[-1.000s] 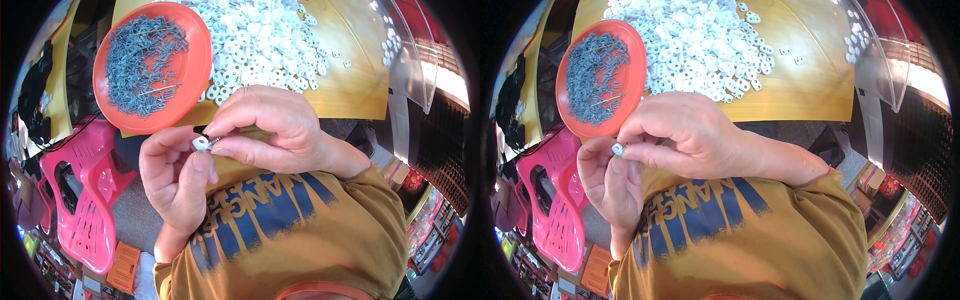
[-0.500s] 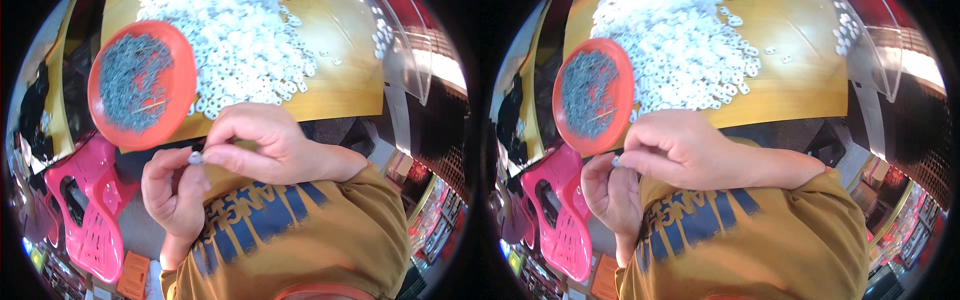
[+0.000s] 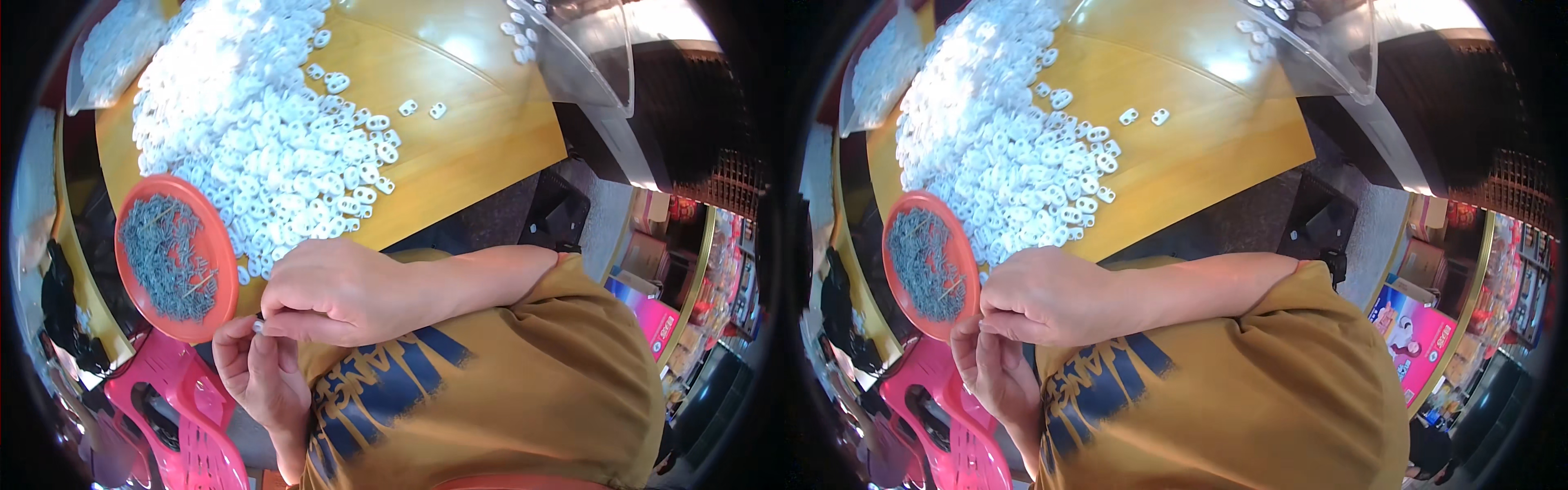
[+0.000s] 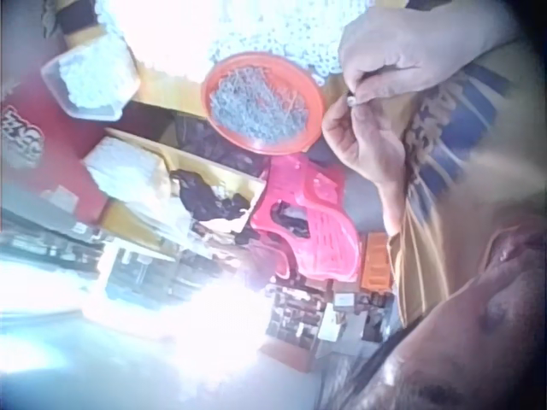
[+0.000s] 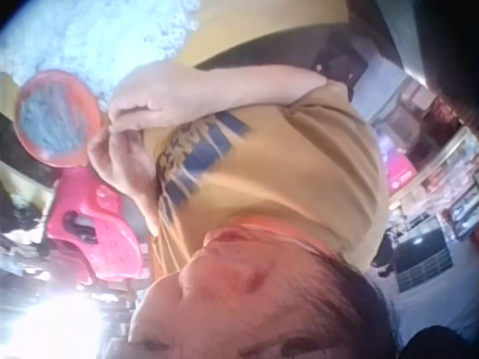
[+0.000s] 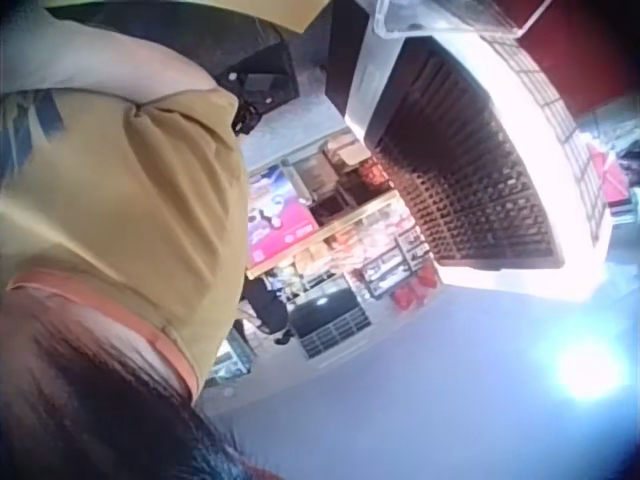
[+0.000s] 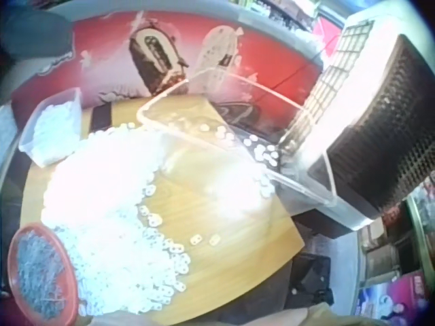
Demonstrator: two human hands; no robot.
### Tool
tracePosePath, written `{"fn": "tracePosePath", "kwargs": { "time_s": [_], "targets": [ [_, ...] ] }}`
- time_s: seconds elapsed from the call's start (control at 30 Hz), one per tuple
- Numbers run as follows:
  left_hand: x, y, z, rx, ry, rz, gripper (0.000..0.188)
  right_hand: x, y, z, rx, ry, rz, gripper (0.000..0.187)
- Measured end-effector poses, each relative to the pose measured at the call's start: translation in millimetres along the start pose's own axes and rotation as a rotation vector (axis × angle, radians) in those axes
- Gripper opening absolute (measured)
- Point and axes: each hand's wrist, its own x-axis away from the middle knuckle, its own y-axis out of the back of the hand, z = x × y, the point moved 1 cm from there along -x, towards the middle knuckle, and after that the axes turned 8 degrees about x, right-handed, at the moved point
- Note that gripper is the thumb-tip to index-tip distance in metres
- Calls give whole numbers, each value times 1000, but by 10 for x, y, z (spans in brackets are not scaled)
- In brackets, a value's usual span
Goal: Assembling small plastic toggles by inserting metal springs into them.
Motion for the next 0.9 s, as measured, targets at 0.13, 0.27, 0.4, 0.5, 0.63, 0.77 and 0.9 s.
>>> {"fn": "tracePosePath", "kwargs": {
  "time_s": [0.13,0.27,0.4,0.5,0.63,0.77,0.9],
  "targets": [
    [-26,-64,13,26,-15,-23,17,96,384,-31,197,1,-112,8],
    [-17,-150,45,8,14,-74,17,255,932,-272,625,-89,-414,7],
    [-30,-179,89,-14,35,-4,18,319,1333,-493,950,-96,-444,8],
    [-29,-208,110,-27,34,-14,18,310,1353,-497,970,-61,-399,11],
    [-12,-190,127,-6,39,-7,17,336,1268,-425,938,-35,-284,10],
    [-8,-149,150,14,57,-18,17,459,1085,-432,909,-80,-247,15],
    [-7,-139,141,7,49,-46,17,438,966,-485,962,-39,-309,14]
  ]
}}
